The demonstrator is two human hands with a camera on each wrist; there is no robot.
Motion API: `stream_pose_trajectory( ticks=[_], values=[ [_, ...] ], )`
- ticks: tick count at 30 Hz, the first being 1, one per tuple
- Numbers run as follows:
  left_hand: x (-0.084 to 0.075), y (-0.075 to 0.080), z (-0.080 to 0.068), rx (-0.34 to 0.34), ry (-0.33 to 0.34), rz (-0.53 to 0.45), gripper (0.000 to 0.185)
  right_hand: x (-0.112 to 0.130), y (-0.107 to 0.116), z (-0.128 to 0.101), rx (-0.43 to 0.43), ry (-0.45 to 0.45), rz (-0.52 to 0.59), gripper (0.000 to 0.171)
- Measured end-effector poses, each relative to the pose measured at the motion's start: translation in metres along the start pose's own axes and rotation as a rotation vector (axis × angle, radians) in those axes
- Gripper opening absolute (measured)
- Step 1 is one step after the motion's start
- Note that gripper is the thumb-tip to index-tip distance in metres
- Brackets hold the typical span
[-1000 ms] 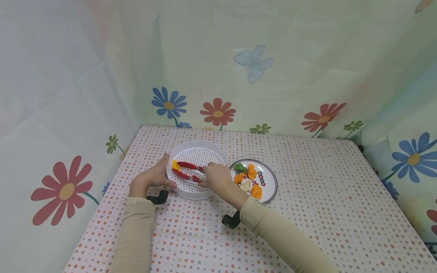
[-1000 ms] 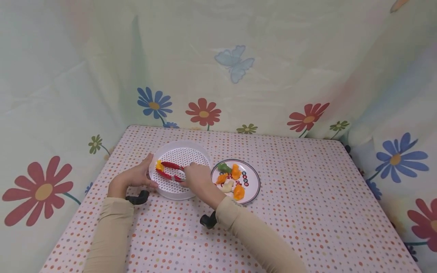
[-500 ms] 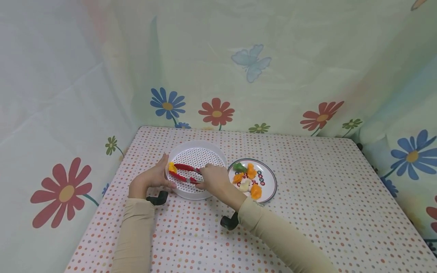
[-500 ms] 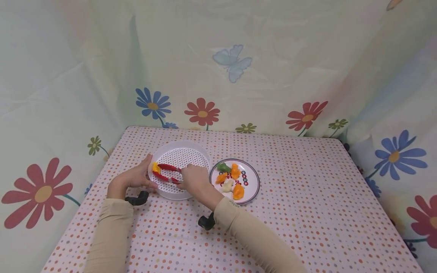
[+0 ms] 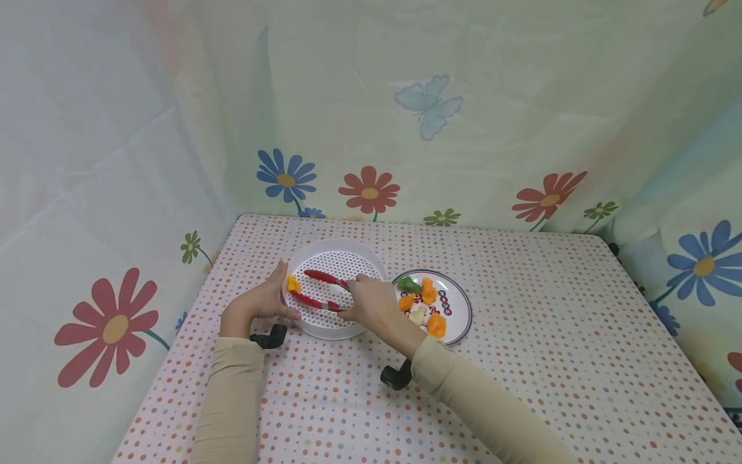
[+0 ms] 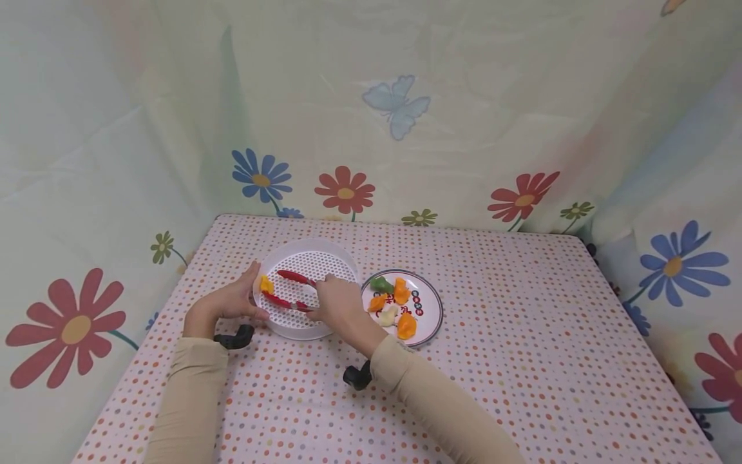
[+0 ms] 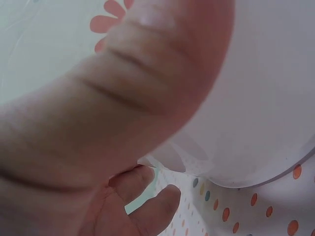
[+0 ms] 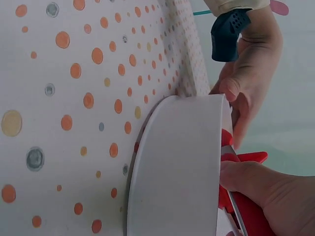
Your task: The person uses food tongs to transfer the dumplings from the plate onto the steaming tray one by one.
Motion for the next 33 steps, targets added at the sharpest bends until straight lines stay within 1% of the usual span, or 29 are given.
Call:
stream_pose_trajectory(
  ticks=[6, 14, 19, 23, 27, 30, 33],
  values=[
    [0.002, -0.001, 0.001, -0.004, 0.015, 0.006, 0.137, -0.010, 0.003, -0.009, -0.027, -0.035, 0.001, 0.059],
    [0.002, -0.002, 0.000, -0.001, 0.020, -0.006, 0.136, -0.034, 0.014, -0.031, -0.097, -0.087, 0.067, 0.066],
    [0.001, -0.001, 0.000, 0.016, 0.022, -0.013, 0.137, -0.059, 0.017, -0.051, -0.140, -0.158, 0.083, 0.069],
    [0.000, -0.001, -0.001, 0.016, 0.012, 0.003, 0.137, -0.082, 0.013, -0.069, -0.163, -0.209, 0.083, 0.065],
    [0.000, 0.000, -0.001, 0.016, 0.003, 0.006, 0.137, -0.105, 0.009, -0.088, -0.195, -0.251, 0.076, 0.071],
    [0.001, -0.001, 0.001, 0.018, 0.000, 0.005, 0.138, -0.120, 0.005, -0.103, -0.193, -0.287, 0.085, 0.077],
    [0.002, -0.002, 0.002, 0.016, 0.002, 0.016, 0.139, -0.131, 0.002, -0.119, -0.186, -0.318, 0.099, 0.078]
  ],
)
Point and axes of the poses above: each hand's wrist, its own z-axis towards the middle knuckle, its own y-axis out of the back of the hand, x = y × z, the point moved 3 cm from there along z, towards the middle knuckle, and after that the axes turned 5 degrees about x, right-handed, at the moved point
